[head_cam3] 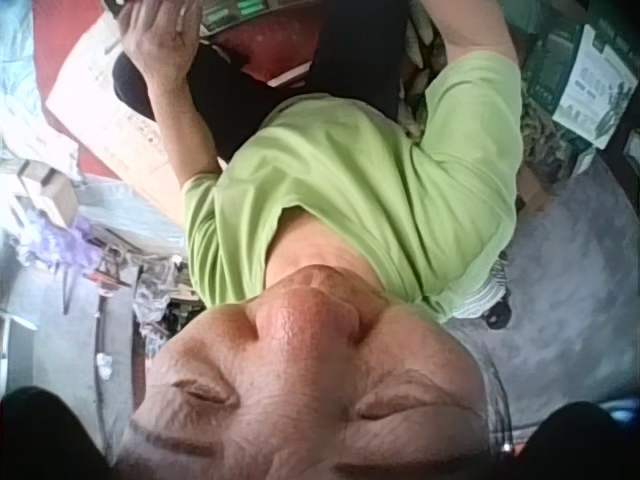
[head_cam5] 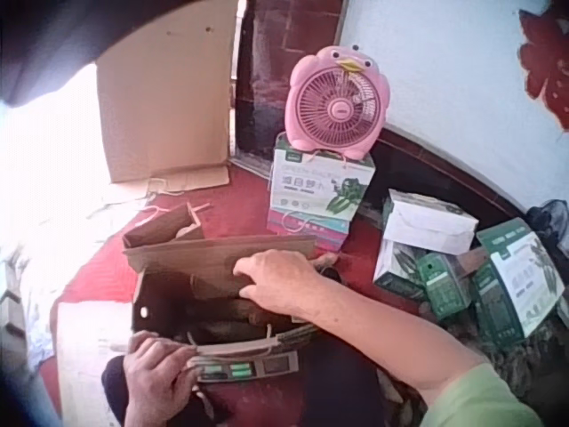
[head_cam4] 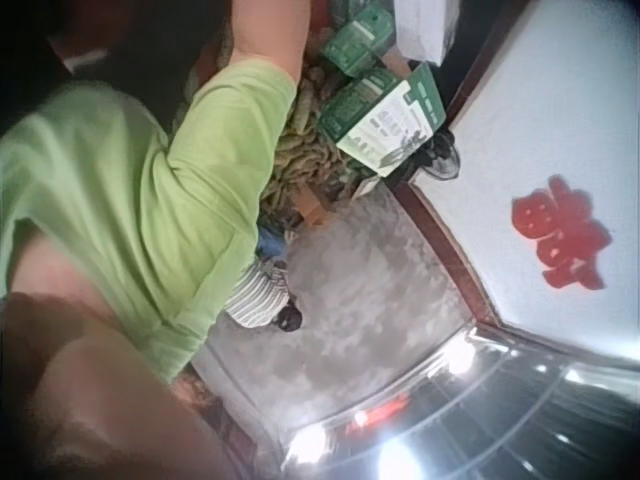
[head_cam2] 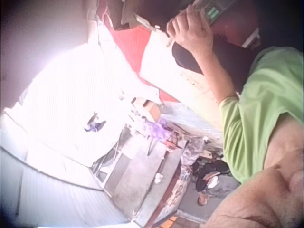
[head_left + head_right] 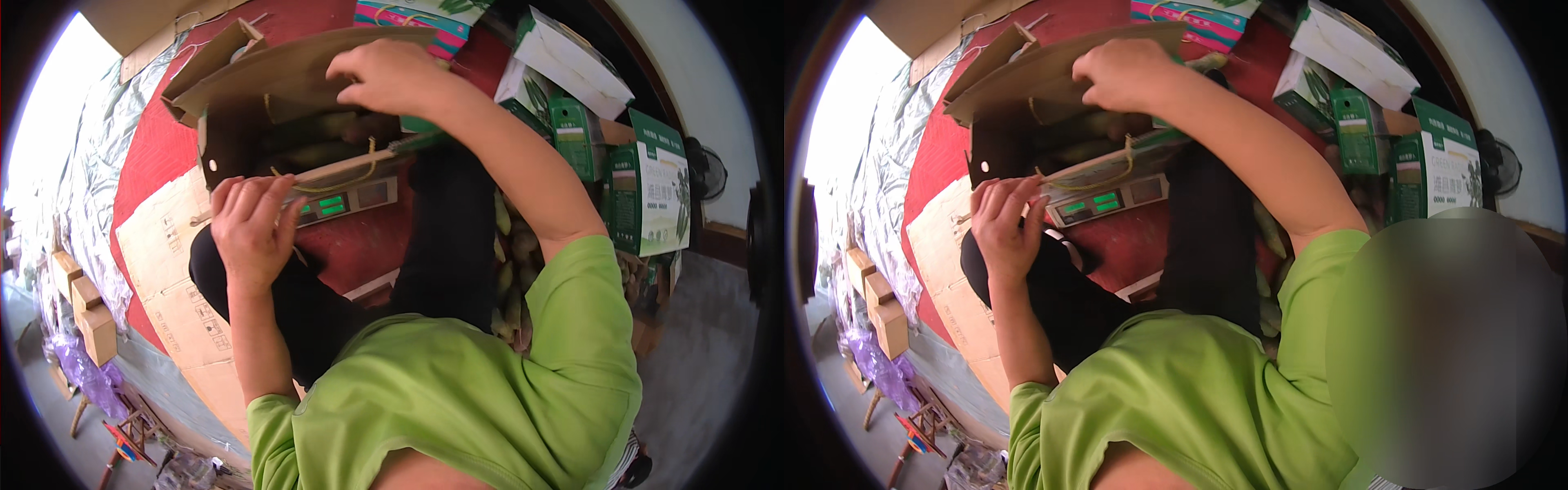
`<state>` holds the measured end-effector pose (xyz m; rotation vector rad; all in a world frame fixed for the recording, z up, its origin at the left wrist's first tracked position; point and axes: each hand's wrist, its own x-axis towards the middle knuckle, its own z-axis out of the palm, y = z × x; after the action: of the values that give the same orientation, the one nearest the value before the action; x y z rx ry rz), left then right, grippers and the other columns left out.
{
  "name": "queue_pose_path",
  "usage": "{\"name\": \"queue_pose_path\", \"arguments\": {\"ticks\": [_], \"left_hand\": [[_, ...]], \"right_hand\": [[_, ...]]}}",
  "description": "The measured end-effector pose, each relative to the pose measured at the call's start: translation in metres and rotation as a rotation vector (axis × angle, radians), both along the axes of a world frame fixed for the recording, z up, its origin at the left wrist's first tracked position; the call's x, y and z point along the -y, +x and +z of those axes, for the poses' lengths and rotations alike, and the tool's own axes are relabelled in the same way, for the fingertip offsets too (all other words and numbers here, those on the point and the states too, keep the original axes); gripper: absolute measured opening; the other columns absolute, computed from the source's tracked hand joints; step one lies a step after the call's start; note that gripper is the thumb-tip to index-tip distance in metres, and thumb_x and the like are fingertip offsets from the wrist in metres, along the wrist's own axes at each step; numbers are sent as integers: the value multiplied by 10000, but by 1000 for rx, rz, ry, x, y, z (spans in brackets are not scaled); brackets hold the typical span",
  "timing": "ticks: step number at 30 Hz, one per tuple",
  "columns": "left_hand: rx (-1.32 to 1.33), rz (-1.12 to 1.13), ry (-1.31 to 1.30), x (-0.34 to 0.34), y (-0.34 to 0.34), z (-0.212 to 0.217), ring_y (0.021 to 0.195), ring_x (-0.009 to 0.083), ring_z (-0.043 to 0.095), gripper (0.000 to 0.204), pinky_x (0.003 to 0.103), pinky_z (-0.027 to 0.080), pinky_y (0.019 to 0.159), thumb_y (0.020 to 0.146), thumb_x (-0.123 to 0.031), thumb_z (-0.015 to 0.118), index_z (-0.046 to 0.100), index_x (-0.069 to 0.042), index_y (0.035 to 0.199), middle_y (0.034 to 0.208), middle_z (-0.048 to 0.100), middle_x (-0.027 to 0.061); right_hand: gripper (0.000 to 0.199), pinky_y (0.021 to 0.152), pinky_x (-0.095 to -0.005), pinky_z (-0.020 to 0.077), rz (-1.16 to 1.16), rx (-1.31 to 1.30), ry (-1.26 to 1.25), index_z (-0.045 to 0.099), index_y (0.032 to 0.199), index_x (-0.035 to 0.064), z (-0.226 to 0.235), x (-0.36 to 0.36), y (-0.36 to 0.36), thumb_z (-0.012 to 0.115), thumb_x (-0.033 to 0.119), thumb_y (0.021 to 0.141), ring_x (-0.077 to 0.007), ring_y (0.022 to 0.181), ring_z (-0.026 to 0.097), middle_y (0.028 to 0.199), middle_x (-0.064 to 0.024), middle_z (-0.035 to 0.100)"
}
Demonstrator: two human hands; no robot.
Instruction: Sort and pack radishes or similar root vegetables into cardboard boxes and weigh them.
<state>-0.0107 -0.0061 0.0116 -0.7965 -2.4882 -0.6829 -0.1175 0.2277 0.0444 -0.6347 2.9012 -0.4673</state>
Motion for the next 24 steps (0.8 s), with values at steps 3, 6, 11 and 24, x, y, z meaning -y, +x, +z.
{"name": "queue_pose_path", "arguments": {"ticks": [3, 6, 11, 24], "left_hand": [[-26, 44, -10, 0, -1, 0, 832, 230, 618, 210, 374, 437, 845, 750, -135, 730, 676, -67, 942, 872, 652, 55], [-46, 107, -12, 1, 3, -2, 865, 228, 622, 188, 365, 431, 862, 774, -125, 719, 690, -69, 951, 895, 662, 63], [-98, 170, -29, -1, 2, -6, 922, 236, 629, 197, 354, 430, 885, 796, -101, 702, 703, -68, 991, 951, 680, 70], [-199, 202, -13, 0, 1, -18, 940, 205, 637, 168, 346, 485, 861, 852, -40, 652, 705, -62, 1010, 983, 705, 34]], "right_hand": [[355, 786, -400, 507, -201, -44, -276, 678, 1082, 147, -8, -59, 19, 669, 310, 766, -252, 916, 656, 969, -70, 699], [345, 761, -358, 511, -368, 21, -416, 668, 1093, 131, -33, -123, 52, 676, 272, 778, -246, 857, 667, 916, -71, 703], [314, 776, -334, 522, -656, 75, -374, 649, 1112, 74, -135, -214, 154, 686, 160, 812, -220, 858, 674, 950, -123, 694], [235, 663, -473, 487, -886, 521, -337, 629, 704, 85, -345, -157, 463, 632, 316, 748, -379, 762, 630, 742, -153, 646]]}}
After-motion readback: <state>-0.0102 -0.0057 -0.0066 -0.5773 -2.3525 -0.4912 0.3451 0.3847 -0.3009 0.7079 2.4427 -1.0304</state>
